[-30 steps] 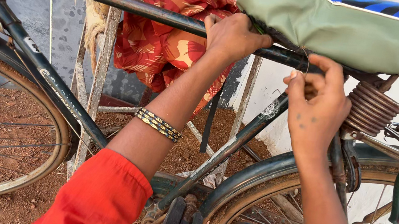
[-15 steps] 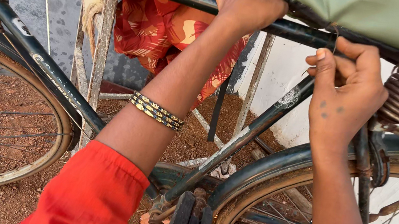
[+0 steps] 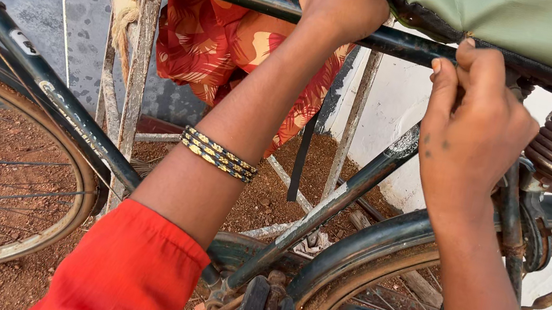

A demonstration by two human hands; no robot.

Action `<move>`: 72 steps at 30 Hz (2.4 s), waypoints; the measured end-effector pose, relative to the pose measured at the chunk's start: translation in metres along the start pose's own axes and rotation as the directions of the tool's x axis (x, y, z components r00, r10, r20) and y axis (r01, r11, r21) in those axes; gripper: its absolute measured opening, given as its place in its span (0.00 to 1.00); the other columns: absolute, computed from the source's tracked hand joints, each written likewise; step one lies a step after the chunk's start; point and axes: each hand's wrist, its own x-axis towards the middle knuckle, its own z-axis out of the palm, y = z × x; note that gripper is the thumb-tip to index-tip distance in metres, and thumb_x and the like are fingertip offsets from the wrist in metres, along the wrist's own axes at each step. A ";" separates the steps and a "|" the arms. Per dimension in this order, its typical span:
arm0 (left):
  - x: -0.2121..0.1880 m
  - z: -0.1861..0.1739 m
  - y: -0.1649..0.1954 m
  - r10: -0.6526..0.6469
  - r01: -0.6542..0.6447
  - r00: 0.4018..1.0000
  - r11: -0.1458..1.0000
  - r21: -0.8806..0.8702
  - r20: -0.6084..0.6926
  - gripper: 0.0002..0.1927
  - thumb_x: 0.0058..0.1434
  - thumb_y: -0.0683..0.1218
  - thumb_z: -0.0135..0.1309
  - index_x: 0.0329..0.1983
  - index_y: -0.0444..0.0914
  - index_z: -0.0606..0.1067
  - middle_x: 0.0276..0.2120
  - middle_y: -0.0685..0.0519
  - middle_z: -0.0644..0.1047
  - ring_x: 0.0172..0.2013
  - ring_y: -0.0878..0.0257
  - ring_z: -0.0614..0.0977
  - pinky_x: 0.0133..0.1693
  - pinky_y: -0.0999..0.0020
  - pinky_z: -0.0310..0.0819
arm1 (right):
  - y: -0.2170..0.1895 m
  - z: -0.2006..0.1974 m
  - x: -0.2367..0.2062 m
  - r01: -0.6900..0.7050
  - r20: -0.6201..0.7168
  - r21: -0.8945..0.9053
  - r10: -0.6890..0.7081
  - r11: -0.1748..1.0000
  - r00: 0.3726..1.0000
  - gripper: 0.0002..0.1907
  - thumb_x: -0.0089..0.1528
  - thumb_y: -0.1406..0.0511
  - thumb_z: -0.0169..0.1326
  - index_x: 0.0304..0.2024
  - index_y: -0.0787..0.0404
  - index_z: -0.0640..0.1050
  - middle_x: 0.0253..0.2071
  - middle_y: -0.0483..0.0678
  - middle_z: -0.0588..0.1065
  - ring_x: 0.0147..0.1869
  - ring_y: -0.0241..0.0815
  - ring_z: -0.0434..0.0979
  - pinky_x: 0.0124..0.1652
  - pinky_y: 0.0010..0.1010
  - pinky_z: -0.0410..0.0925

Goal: The person adjusts the saddle of an old bicycle, working on the seat spring and fastening the seat cover to the seat frame. They use pliers to grip and tighten wire around the saddle and manipulate the seat components by hand.

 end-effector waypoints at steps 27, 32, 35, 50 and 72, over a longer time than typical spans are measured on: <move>-0.028 0.139 -0.005 -0.039 -0.221 0.971 0.221 -0.950 -0.235 0.14 0.67 0.36 0.54 0.56 0.29 0.77 0.44 0.52 0.82 0.44 0.66 0.80 0.49 0.71 0.75 | 0.094 -0.050 0.064 0.497 0.269 -0.618 -0.430 0.609 0.862 0.25 0.70 0.48 0.52 0.60 0.57 0.77 0.52 0.46 0.74 0.58 0.41 0.69 0.66 0.40 0.54; -0.016 0.153 -0.002 0.018 -0.236 0.971 0.172 -0.956 -0.237 0.14 0.65 0.34 0.53 0.53 0.31 0.76 0.44 0.54 0.80 0.44 0.68 0.78 0.50 0.71 0.73 | 0.099 -0.049 0.062 0.509 0.287 -0.659 -0.440 0.554 0.851 0.28 0.68 0.45 0.51 0.60 0.55 0.78 0.51 0.44 0.75 0.56 0.40 0.69 0.65 0.38 0.54; -0.015 0.152 -0.006 0.057 -0.215 0.976 0.177 -0.961 -0.208 0.15 0.64 0.35 0.51 0.54 0.32 0.76 0.44 0.55 0.81 0.44 0.68 0.79 0.50 0.72 0.73 | 0.104 -0.049 0.062 0.523 0.298 -0.636 -0.445 0.567 0.844 0.27 0.68 0.46 0.51 0.60 0.56 0.77 0.51 0.45 0.74 0.56 0.41 0.68 0.63 0.38 0.54; -0.047 0.164 0.009 -0.085 -0.034 0.995 0.165 -0.986 -0.048 0.11 0.62 0.37 0.60 0.46 0.31 0.73 0.39 0.51 0.78 0.41 0.64 0.77 0.46 0.66 0.73 | 0.091 -0.049 0.042 0.489 0.243 -0.410 -0.424 0.770 0.872 0.15 0.70 0.59 0.54 0.56 0.60 0.76 0.60 0.49 0.71 0.70 0.49 0.64 0.72 0.47 0.49; -0.031 0.186 0.015 -0.147 -0.181 0.974 -0.039 -0.983 -0.173 0.18 0.64 0.47 0.64 0.54 0.35 0.75 0.45 0.56 0.77 0.48 0.65 0.77 0.53 0.66 0.72 | 0.090 -0.039 0.019 0.436 0.161 -0.362 -0.405 0.824 0.900 0.06 0.69 0.67 0.56 0.47 0.61 0.75 0.60 0.48 0.73 0.71 0.48 0.66 0.71 0.46 0.51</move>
